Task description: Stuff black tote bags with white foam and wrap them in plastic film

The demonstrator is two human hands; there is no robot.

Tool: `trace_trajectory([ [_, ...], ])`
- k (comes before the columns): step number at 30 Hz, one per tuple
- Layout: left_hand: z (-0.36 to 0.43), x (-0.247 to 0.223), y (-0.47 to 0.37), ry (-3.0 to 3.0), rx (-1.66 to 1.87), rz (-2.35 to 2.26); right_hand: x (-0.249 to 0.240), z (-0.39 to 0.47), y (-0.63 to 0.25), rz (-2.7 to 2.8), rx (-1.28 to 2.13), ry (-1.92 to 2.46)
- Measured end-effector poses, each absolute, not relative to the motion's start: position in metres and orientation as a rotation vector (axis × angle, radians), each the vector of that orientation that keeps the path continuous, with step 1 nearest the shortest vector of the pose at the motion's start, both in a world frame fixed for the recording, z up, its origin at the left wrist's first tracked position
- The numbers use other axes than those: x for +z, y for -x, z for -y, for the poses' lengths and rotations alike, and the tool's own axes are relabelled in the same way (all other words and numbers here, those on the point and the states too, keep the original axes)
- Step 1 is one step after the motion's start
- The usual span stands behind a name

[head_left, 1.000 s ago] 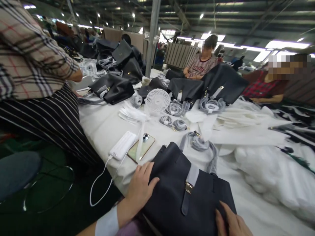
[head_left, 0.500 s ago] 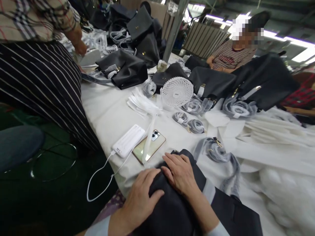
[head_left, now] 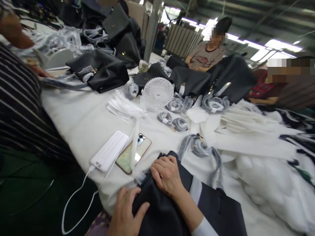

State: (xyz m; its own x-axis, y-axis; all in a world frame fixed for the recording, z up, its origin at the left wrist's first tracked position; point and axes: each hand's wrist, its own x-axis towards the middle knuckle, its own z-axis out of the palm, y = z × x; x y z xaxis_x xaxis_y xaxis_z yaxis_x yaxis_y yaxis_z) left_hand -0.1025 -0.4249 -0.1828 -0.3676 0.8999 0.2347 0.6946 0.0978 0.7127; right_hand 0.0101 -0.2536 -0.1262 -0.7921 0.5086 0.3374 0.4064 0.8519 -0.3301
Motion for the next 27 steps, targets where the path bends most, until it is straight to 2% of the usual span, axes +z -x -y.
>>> trace_trajectory([
  [4, 0.408, -0.166, 0.13, -1.815, 1.06, -1.99, -0.127, 0.254, -0.013, 2.621, 0.265, 0.708],
  [8, 0.355, -0.114, 0.149, -1.968, 1.175, -1.873, -0.131, 0.257, -0.016, 2.63, 0.219, 0.724],
  [11, 0.287, -0.077, 0.126, -2.082, 1.254, -1.651, -0.136, 0.257, -0.017, 2.586, 0.213, 0.732],
  [14, 0.213, -0.059, 0.07, -2.124, 1.213, -1.398, -0.14, 0.256, -0.019, 2.586, 0.24, 0.724],
  [21, 0.108, -0.089, -0.052, -2.544, 0.582, -1.462, -0.155, 0.259, -0.022, 2.599, 0.249, 0.723],
  [24, 0.091, -0.102, -0.058, -2.542, 0.511, -1.454, -0.158, 0.258, -0.022, 2.62, 0.219, 0.722],
  [27, 0.087, -0.096, -0.042, -2.539, 0.492, -1.453, -0.15, 0.257, -0.021, 2.58, 0.24, 0.697],
])
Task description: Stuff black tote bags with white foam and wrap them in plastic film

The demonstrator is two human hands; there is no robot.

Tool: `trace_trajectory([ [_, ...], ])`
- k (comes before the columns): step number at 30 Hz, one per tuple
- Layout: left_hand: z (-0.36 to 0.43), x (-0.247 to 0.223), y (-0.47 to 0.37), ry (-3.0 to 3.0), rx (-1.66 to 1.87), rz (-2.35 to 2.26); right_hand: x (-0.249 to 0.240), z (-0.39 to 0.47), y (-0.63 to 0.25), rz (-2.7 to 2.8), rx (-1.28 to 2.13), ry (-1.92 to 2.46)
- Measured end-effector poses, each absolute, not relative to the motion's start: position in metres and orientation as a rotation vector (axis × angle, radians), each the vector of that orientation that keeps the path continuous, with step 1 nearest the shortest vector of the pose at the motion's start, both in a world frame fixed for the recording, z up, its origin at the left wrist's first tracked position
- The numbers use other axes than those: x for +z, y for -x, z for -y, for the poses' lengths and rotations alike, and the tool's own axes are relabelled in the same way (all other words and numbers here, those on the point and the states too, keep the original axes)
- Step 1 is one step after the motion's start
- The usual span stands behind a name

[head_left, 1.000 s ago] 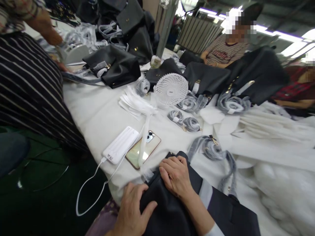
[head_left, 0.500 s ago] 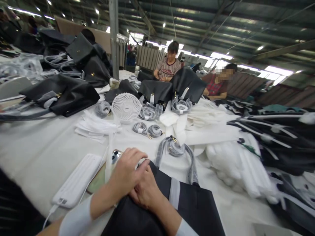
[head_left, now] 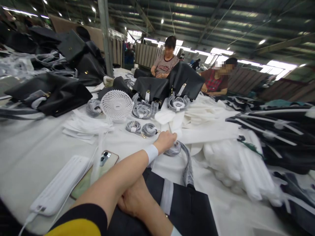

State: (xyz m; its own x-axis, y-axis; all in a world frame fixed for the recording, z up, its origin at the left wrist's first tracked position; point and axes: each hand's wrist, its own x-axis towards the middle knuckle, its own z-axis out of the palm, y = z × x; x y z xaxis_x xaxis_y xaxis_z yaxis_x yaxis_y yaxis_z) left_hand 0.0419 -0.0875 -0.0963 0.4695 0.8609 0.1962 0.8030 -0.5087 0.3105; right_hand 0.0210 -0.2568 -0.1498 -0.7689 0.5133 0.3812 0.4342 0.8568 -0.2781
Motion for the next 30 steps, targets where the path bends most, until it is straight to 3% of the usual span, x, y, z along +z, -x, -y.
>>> trace_trajectory([
  [4, 0.109, -0.07, 0.013, -2.526, 0.639, -1.392, -0.135, 0.254, -0.02, 2.557, 0.28, 0.703],
  [8, 0.181, -0.062, 0.101, -2.355, 1.318, -1.412, -0.129, 0.25, -0.019, 2.521, 0.294, 0.618],
  [10, 0.236, -0.074, 0.144, -2.228, 1.482, -1.593, -0.127, 0.249, -0.018, 2.483, 0.279, 0.583],
  [15, 0.366, -0.129, 0.201, -2.21, 1.028, -1.596, -0.125, 0.25, -0.017, 2.376, 0.247, 0.557],
  [18, 0.403, -0.136, 0.203, -2.174, 0.766, -1.527, -0.124, 0.252, -0.017, 2.307, 0.274, 0.538],
  [21, 0.408, -0.122, 0.203, -2.112, 0.665, -1.52, -0.122, 0.252, -0.018, 2.266, 0.276, 0.514],
  [30, 0.335, -0.105, 0.203, -1.439, 0.81, -1.766, -0.122, 0.253, -0.023, 2.184, 0.213, 0.481],
])
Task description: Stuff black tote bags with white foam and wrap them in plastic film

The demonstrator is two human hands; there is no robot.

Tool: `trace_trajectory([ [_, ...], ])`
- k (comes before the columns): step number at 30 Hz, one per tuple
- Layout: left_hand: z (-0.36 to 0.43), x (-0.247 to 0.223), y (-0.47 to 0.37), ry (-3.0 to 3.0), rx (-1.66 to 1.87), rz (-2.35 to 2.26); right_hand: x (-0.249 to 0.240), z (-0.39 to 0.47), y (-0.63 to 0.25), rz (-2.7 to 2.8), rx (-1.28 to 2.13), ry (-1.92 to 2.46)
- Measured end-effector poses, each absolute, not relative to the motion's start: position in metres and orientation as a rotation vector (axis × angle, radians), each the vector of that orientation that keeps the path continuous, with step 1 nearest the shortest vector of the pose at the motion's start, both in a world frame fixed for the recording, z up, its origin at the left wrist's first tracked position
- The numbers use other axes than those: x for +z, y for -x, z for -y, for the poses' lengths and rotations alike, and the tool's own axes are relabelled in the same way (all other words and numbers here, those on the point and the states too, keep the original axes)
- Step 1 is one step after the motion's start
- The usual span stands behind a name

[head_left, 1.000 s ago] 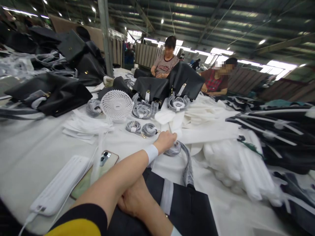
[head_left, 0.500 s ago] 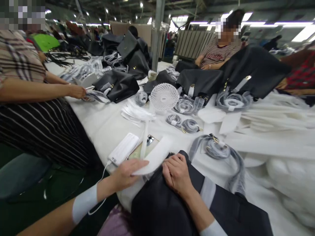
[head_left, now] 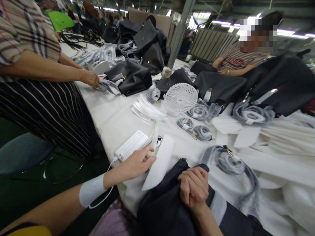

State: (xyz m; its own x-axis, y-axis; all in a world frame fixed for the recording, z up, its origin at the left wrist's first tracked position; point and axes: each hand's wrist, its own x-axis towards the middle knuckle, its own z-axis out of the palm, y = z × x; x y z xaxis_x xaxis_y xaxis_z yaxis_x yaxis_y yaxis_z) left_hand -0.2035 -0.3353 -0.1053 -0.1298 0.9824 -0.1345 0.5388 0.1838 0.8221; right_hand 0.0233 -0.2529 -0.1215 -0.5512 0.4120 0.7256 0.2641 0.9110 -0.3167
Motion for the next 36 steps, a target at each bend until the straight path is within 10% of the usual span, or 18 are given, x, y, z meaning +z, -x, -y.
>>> trace_trajectory([
  [36, 0.329, -0.08, 0.161, -1.424, 0.75, -1.585, -0.124, 0.253, -0.026, 2.136, 0.136, 0.43],
])
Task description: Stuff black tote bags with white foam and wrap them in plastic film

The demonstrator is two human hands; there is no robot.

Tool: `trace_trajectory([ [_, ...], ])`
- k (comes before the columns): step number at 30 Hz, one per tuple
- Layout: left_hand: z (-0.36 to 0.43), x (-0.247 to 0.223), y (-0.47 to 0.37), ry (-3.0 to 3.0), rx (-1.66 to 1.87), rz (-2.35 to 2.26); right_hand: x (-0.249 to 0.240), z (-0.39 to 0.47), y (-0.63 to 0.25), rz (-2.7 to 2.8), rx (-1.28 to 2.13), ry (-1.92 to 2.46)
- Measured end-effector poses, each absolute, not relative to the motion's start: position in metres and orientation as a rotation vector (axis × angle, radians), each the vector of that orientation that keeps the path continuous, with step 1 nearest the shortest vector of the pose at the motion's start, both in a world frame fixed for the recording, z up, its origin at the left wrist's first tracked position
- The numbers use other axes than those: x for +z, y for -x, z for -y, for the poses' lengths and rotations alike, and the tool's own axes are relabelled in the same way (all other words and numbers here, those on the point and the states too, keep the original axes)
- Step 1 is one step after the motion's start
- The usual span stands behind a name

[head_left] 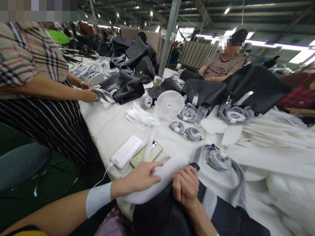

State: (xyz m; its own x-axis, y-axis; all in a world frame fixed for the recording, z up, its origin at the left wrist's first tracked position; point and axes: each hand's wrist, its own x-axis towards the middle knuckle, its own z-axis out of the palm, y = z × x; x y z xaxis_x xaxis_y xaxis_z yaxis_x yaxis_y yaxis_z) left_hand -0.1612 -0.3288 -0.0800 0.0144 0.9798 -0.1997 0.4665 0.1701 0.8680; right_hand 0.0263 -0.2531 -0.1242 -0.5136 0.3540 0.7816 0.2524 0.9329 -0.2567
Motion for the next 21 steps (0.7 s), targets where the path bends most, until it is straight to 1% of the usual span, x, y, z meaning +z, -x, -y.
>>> trace_trajectory([
  [2, 0.327, -0.081, 0.155, -1.528, 0.72, -1.619, -0.125, 0.253, -0.026, 2.141, 0.129, 0.434],
  [6, 0.321, -0.091, 0.142, -1.779, 0.604, -1.549, -0.128, 0.253, -0.027, 2.151, 0.124, 0.45],
  [10, 0.314, -0.107, 0.133, -1.857, 0.494, -1.497, -0.125, 0.256, -0.025, 2.156, 0.114, 0.48],
  [13, 0.308, -0.112, 0.132, -1.877, 0.408, -1.456, -0.12, 0.256, -0.022, 2.271, 0.16, 0.538],
  [16, 0.306, -0.106, 0.142, -1.821, 0.317, -1.412, -0.118, 0.253, -0.019, 2.46, 0.253, 0.574],
  [18, 0.311, -0.095, 0.158, -1.715, 0.323, -1.351, -0.12, 0.25, -0.018, 2.532, 0.272, 0.609],
  [21, 0.329, -0.075, 0.182, -1.56, 0.372, -1.454, -0.122, 0.247, -0.017, 2.576, 0.262, 0.613],
])
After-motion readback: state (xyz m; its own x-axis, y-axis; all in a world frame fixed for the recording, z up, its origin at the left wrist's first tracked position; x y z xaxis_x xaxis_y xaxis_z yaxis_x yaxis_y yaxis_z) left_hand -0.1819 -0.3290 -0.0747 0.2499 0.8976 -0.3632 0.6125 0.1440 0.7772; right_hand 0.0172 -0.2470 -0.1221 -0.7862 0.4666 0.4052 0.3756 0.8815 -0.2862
